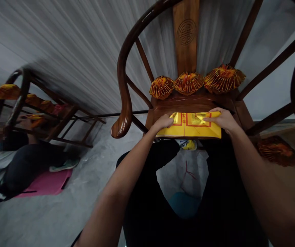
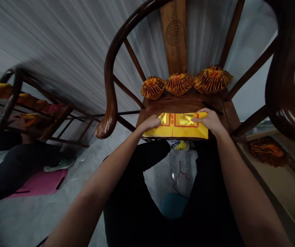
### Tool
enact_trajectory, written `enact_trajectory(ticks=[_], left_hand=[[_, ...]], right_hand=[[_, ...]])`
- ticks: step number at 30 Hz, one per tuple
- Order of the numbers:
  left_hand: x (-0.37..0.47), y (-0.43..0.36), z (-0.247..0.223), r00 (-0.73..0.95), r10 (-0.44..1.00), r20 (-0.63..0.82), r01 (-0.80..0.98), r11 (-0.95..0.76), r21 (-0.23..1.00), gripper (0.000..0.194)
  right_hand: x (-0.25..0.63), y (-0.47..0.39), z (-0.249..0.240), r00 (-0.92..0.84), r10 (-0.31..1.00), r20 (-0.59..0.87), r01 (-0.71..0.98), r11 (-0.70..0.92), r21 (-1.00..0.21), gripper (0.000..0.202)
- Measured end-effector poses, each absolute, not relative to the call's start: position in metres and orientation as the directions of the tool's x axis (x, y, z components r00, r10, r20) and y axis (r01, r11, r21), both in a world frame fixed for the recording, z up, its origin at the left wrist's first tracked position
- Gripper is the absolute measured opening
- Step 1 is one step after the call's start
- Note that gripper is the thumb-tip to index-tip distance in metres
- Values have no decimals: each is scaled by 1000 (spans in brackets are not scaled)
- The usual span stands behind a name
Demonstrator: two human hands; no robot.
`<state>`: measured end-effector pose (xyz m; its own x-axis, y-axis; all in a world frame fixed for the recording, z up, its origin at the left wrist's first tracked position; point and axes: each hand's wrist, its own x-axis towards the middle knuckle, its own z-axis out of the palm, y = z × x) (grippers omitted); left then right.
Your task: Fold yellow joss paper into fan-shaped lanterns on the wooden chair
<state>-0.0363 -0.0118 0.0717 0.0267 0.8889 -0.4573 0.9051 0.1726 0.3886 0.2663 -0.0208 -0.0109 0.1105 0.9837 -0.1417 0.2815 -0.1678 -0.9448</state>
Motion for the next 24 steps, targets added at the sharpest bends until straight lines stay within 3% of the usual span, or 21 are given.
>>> enact_trajectory(ticks=[3,6,10,15,20,24], left_hand=[[-38,-17,55,37,908,-418,929,123,349,55],[-36,-34,44,52,940,-336,951,57,305,68],[-38,-58,37,125,968,-216,965,-67,255,65],[-55,-67,40,243,940,-238,948,-178,266,83],[-67,-70,32,373,891,-260,916,-310,253,138],[-68,-75,21,398,904,-156,906,-360,224,137]], right_hand=[[256,-16,-40,275,957,88,329,-7,-944,66],[253,-13,-59,200,940,275,474,153,-867,53],[254,-12,-71,79,916,394,598,272,-754,42],[250,-11,-71,-11,929,371,703,271,-657,37],[254,-4,-66,-106,946,305,794,265,-546,38],[263,7,-64,-232,927,294,815,351,-461,32]])
